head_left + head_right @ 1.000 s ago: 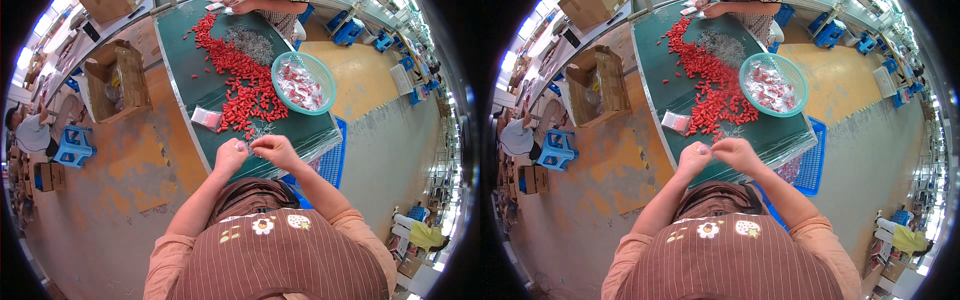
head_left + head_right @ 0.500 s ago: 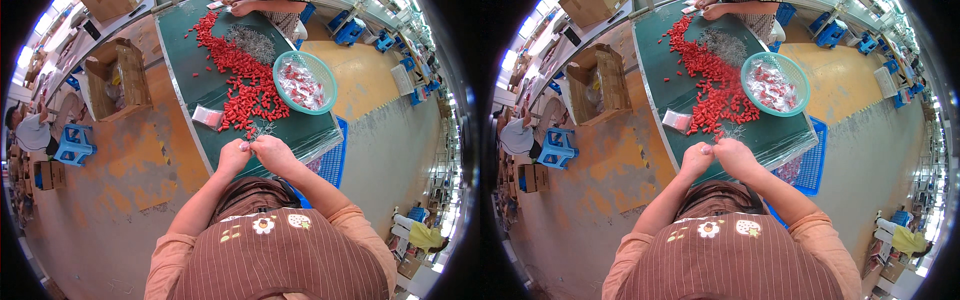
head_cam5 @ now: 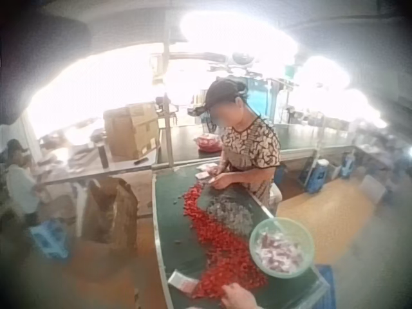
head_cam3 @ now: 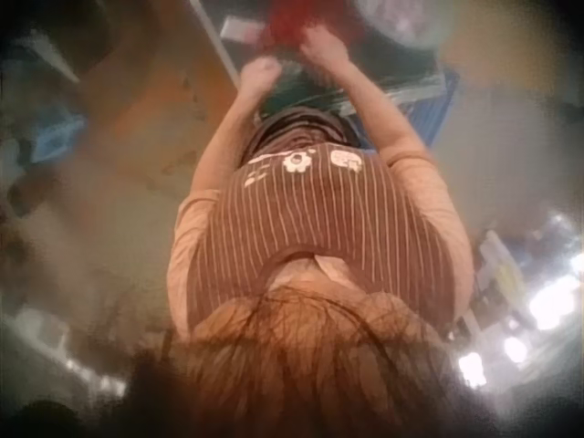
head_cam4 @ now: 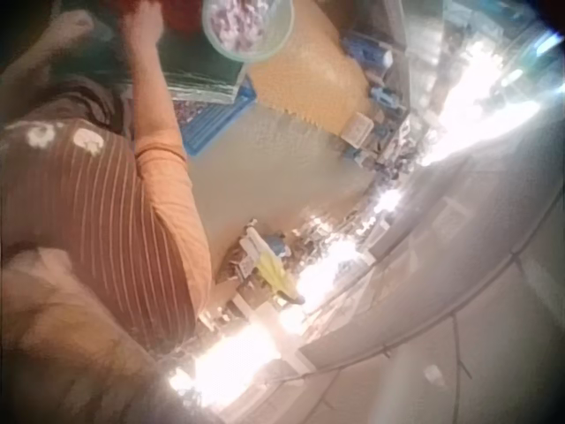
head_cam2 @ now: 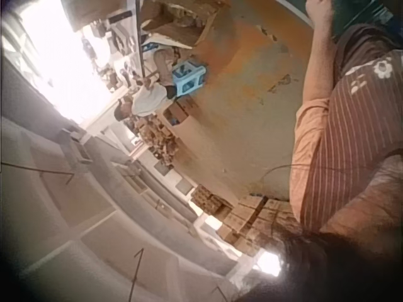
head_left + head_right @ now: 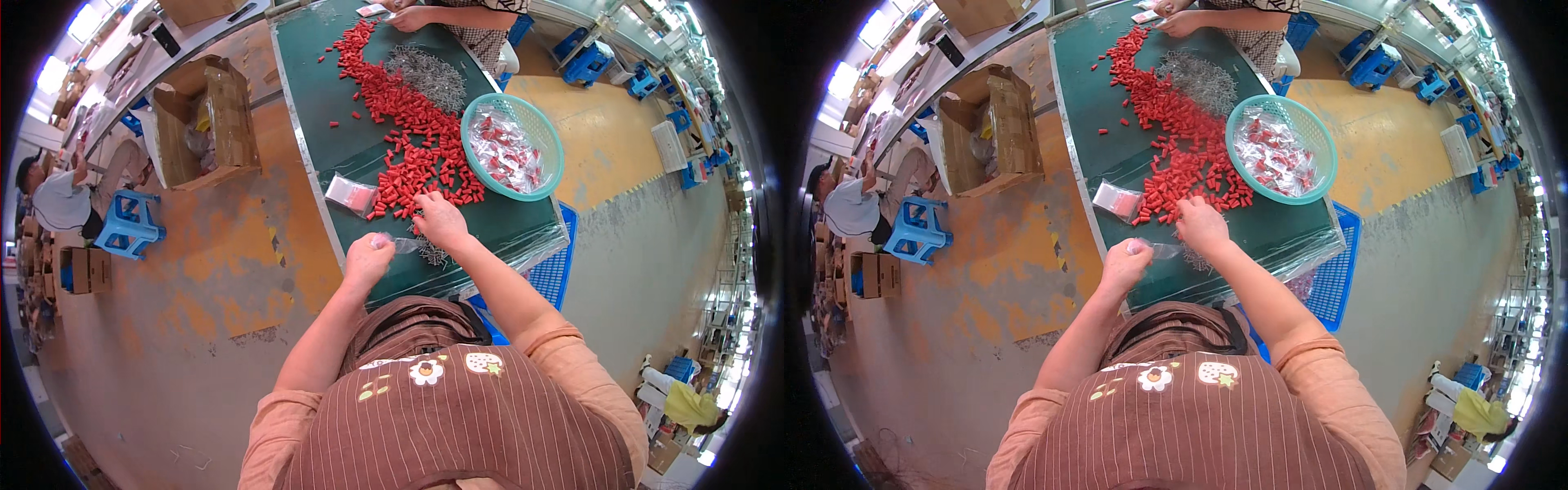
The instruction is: The person assembles small electronic or mechanical parts by hand, inserting metal pins into red plastic housings and placing the assembled parts into a plastic bag.
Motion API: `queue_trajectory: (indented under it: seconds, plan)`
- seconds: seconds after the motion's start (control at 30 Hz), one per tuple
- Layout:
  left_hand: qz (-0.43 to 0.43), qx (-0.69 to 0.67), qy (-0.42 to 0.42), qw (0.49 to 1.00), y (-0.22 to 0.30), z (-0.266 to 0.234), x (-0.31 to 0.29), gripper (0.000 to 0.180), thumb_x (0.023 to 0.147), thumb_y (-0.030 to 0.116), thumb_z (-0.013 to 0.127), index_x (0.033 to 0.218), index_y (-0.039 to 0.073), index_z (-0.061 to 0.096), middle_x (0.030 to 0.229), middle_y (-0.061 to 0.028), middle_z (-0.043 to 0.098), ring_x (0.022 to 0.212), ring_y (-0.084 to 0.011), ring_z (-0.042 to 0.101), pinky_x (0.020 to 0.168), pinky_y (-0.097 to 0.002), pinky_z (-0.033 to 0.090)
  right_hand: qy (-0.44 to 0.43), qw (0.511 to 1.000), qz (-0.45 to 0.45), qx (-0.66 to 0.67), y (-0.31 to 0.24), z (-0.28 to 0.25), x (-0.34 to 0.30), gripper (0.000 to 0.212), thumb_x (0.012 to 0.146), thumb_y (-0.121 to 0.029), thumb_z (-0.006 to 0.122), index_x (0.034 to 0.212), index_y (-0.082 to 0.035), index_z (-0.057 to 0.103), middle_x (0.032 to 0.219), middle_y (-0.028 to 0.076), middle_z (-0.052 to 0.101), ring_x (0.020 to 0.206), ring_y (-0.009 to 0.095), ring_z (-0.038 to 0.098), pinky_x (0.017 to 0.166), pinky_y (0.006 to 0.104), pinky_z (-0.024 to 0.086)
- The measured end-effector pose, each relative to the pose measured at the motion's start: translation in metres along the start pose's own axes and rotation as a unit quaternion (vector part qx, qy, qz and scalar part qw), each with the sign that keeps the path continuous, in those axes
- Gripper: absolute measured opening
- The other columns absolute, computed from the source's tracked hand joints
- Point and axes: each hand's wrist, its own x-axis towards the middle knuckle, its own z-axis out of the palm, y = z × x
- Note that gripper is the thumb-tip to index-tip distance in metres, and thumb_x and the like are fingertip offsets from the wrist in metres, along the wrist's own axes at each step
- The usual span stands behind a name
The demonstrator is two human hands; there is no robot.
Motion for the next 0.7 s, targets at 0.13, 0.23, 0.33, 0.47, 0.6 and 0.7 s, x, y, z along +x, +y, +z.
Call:
queue_trajectory:
  seconds: [0.13,0.23,0.33,0.47,0.6,0.7]
  plan:
    - [-0.018,-0.069,-0.004,0.997,-0.002,-0.005,-0.002,0.012,0.078,0.018,0.062,0.078,0.005,0.061,0.068,0.0003,0.060,0.053,-0.0066,0.048,0.045,-0.0232,0.038,0.003,0.999,-0.013,-0.048,0.009,0.019,0.010,0.023,0.076,-0.015,0.062,0.097,-0.005,0.057,0.099,0.018,0.054,0.088,0.035,0.060,0.076,0.0439,0.050]
    - [-0.030,-0.091,-0.002,0.995,-0.002,-0.009,-0.001,0.012,0.079,0.018,0.062,0.080,0.006,0.061,0.069,-0.0001,0.061,0.051,-0.0065,0.047,0.044,-0.0226,0.037,-0.014,0.997,-0.024,-0.065,0.018,0.030,0.017,0.018,0.077,-0.013,0.059,0.092,-0.004,0.056,0.096,0.018,0.056,0.085,0.034,0.061,0.074,0.0444,0.050]
    - [-0.037,-0.107,0.005,0.994,-0.001,-0.010,-0.001,0.012,0.078,0.017,0.063,0.080,0.006,0.061,0.069,-0.0005,0.061,0.051,-0.0067,0.047,0.044,-0.0225,0.037,-0.014,0.998,-0.026,-0.056,0.027,0.031,0.021,0.015,0.077,-0.012,0.057,0.089,-0.003,0.056,0.092,0.017,0.058,0.083,0.035,0.061,0.073,0.0447,0.050]
    - [-0.040,-0.100,0.021,0.994,0.001,-0.011,0.001,0.011,0.077,0.016,0.064,0.080,0.006,0.061,0.069,-0.0010,0.061,0.052,-0.0069,0.048,0.044,-0.0228,0.037,-0.042,0.998,-0.019,-0.039,0.027,0.017,0.019,0.013,0.078,-0.013,0.055,0.087,-0.004,0.058,0.093,0.017,0.058,0.084,0.035,0.061,0.072,0.0449,0.050]
    - [-0.030,-0.096,0.017,0.995,0.005,-0.009,0.002,0.011,0.076,0.016,0.064,0.080,0.005,0.062,0.069,-0.0009,0.061,0.053,-0.0074,0.049,0.045,-0.0239,0.038,-0.047,0.997,-0.024,-0.064,0.030,0.018,0.017,0.012,0.078,-0.013,0.056,0.088,-0.007,0.060,0.092,0.016,0.058,0.084,0.035,0.061,0.072,0.0446,0.050]
    - [-0.018,-0.064,0.027,0.997,0.001,-0.008,0.004,0.011,0.075,0.015,0.064,0.079,0.005,0.063,0.069,-0.0007,0.062,0.055,-0.0081,0.051,0.048,-0.0250,0.040,-0.036,0.997,-0.032,-0.054,0.036,0.020,0.018,0.011,0.076,-0.013,0.059,0.086,-0.007,0.061,0.090,0.016,0.059,0.084,0.035,0.061,0.073,0.0450,0.049]
